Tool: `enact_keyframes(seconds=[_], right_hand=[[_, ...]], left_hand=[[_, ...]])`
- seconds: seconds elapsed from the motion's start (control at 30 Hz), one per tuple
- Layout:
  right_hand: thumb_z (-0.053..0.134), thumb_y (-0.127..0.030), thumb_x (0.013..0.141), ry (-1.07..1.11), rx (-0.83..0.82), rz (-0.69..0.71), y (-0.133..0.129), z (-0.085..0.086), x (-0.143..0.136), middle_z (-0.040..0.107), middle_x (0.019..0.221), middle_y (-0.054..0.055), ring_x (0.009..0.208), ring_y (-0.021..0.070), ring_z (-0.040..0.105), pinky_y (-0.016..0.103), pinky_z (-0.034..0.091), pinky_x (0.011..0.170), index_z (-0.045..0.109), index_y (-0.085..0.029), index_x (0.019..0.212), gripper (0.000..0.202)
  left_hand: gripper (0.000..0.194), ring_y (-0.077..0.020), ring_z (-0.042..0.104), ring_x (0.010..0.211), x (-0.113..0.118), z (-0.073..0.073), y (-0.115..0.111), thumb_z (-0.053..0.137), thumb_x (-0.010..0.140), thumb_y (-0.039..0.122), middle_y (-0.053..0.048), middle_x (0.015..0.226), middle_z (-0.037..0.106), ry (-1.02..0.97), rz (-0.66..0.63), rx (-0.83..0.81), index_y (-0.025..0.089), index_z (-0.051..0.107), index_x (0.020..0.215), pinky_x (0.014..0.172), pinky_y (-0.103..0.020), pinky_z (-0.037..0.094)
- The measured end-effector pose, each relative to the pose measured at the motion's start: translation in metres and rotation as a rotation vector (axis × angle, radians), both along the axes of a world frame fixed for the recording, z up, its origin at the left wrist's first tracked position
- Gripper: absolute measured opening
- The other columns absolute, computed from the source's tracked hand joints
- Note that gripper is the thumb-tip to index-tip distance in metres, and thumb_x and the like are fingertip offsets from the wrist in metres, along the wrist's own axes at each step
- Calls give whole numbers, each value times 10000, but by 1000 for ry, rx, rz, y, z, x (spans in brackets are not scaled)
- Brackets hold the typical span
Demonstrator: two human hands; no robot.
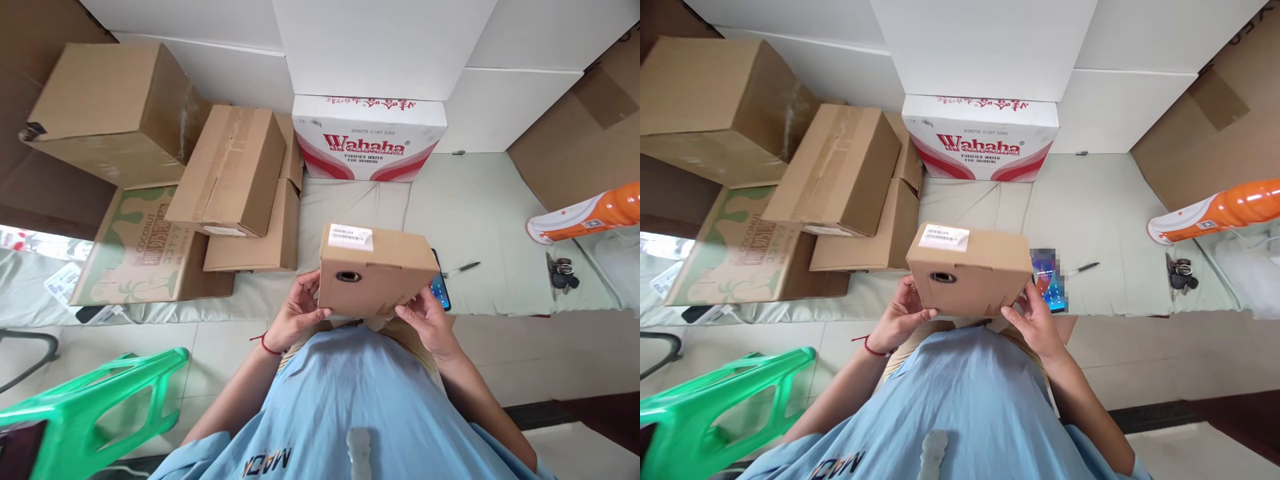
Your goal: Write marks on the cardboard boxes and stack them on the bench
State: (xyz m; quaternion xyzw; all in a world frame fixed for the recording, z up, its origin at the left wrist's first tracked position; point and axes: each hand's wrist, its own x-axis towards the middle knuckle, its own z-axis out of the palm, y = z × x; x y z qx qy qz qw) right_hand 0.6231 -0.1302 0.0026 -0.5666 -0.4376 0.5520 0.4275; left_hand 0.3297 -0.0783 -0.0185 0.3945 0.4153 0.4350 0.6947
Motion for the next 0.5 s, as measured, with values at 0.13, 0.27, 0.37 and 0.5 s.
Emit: enact_keyframes(seconds=[0.13, 0.27, 0.37, 0.5], right_hand=[[808, -604, 888, 46, -5, -31, -4, -5, 6, 674, 1508, 102, 1398, 326, 652, 548, 567, 1158, 600, -320, 1397, 619], [808, -561, 901, 59, 24, -53, -1, -5, 7, 685, 1497, 96, 1391, 322, 659, 553, 539, 1194, 611, -319, 1424, 609], [772, -583, 925, 54, 6, -29, 2, -4, 6, 678, 1519, 91, 1391, 317, 660, 536, 557, 1178, 584, -322, 1485, 646], [701, -662, 944, 63, -97, -101, 5, -3, 1, 617, 1608, 78, 1444, 310, 631, 522, 592, 1137, 467, -350, 1607, 769]], left_hand=[[674, -323, 573, 1469, -1, -3, 6, 995, 716, 366, -95, 1498, 661, -23, -24, 58, 332, 638, 1287, 1125, -483, 558], [666, -329, 575, 1467, 1, -1, 8, 989, 735, 380, -109, 1509, 655, -11, -27, 71, 319, 649, 1304, 1124, -487, 561], [684, -343, 577, 1460, 0, 2, 6, 946, 786, 499, -140, 1521, 650, 31, -25, 91, 284, 669, 1373, 1181, -504, 511], [783, -367, 623, 1392, -2, 9, 1, 759, 875, 746, -163, 1460, 693, -1, -2, 68, 255, 671, 1479, 1142, -494, 525]])
